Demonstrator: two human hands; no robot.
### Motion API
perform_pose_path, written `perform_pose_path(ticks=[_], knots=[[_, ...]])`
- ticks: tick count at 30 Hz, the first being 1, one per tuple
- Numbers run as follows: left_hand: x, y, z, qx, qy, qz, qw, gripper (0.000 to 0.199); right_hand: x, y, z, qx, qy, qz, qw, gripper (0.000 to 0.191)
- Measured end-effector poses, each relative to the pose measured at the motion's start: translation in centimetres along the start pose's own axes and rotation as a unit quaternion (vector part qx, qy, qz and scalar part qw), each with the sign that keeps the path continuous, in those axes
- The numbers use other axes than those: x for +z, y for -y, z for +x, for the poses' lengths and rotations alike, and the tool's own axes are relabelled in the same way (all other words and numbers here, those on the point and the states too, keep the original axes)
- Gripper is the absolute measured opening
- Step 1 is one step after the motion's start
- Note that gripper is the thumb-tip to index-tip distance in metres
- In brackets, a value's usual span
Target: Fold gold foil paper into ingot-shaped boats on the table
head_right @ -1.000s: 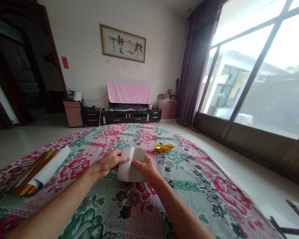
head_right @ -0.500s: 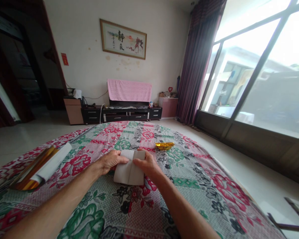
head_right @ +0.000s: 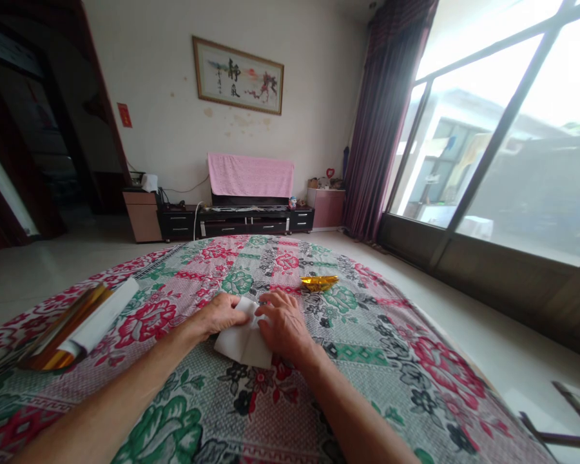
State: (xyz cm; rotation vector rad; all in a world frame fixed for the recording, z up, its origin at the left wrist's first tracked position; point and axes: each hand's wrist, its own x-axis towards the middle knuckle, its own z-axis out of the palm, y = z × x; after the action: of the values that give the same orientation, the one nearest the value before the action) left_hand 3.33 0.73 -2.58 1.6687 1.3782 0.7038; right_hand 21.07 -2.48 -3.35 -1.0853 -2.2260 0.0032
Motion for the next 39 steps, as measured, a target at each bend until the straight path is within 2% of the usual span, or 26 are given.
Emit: perform_pose_path(ticks=[5, 11, 16, 19, 21, 22, 23, 25, 27, 29, 33, 39], knots=[[0.0, 0.6, 0.6, 0.04, -0.029, 0.08, 0.996, 0.017, -0.4, 0.9, 0.1, -0.023, 0.035, -0.006, 0.999, 0.019], [-0.6, -0.4, 0.0, 0.068, -0.064, 0.22, 0.971, 0.016, -0.4, 1.3, 0.0, -0.016, 0.056, -0.03, 0.998, 0.02], [-1.5, -1.0, -0.8, 0.07, -0.072, 0.32, 0.942, 0.031, -0.3, 1.3, 0.0, -0.016, 0.07, -0.047, 0.996, 0.023], [-1.9, -1.3, -1.1, 0.075, -0.131, 0.367, 0.918, 0.047, -0.4, 1.3, 0.0, -0.021, 0.075, -0.05, 0.996, 0.022], [-1.9, -1.7, -1.3, 0.118, -0.184, 0.377, 0.9, 0.039, -0.4, 1.2, -0.1, -0.024, 0.073, -0.05, 0.996, 0.023], [-1.9, -1.8, -1.3, 0.146, -0.191, 0.377, 0.894, 0.032, -0.4, 1.2, -0.1, -0.025, 0.071, -0.049, 0.996, 0.024], [-1.8, -2.0, -1.4, 0.17, -0.18, 0.375, 0.893, 0.026, -0.4, 1.2, -0.1, -0.025, 0.069, -0.049, 0.996, 0.025], [-1.6, -2.0, -1.4, 0.194, -0.111, 0.376, 0.899, 0.021, -0.2, 1.1, -0.2, -0.024, 0.063, -0.045, 0.997, 0.028], [-1.5, -1.7, -1.4, 0.184, -0.033, 0.383, 0.905, 0.023, -0.1, 0.9, -0.2, -0.024, 0.06, -0.037, 0.997, 0.029], [-1.5, -1.3, -1.3, 0.18, 0.014, 0.386, 0.905, 0.028, 0.1, 0.7, -0.3, -0.021, 0.059, -0.025, 0.998, 0.03], [-1.7, -0.9, -1.3, 0.189, 0.035, 0.399, 0.897, 0.032, 0.1, 0.0, -0.2, 0.035, 0.04, -0.028, 0.998, 0.029], [-1.5, -1.5, -1.7, 0.211, 0.051, 0.426, 0.878, 0.028, -0.3, -0.8, 0.1, 0.128, 0.012, -0.089, 0.988, 0.028]])
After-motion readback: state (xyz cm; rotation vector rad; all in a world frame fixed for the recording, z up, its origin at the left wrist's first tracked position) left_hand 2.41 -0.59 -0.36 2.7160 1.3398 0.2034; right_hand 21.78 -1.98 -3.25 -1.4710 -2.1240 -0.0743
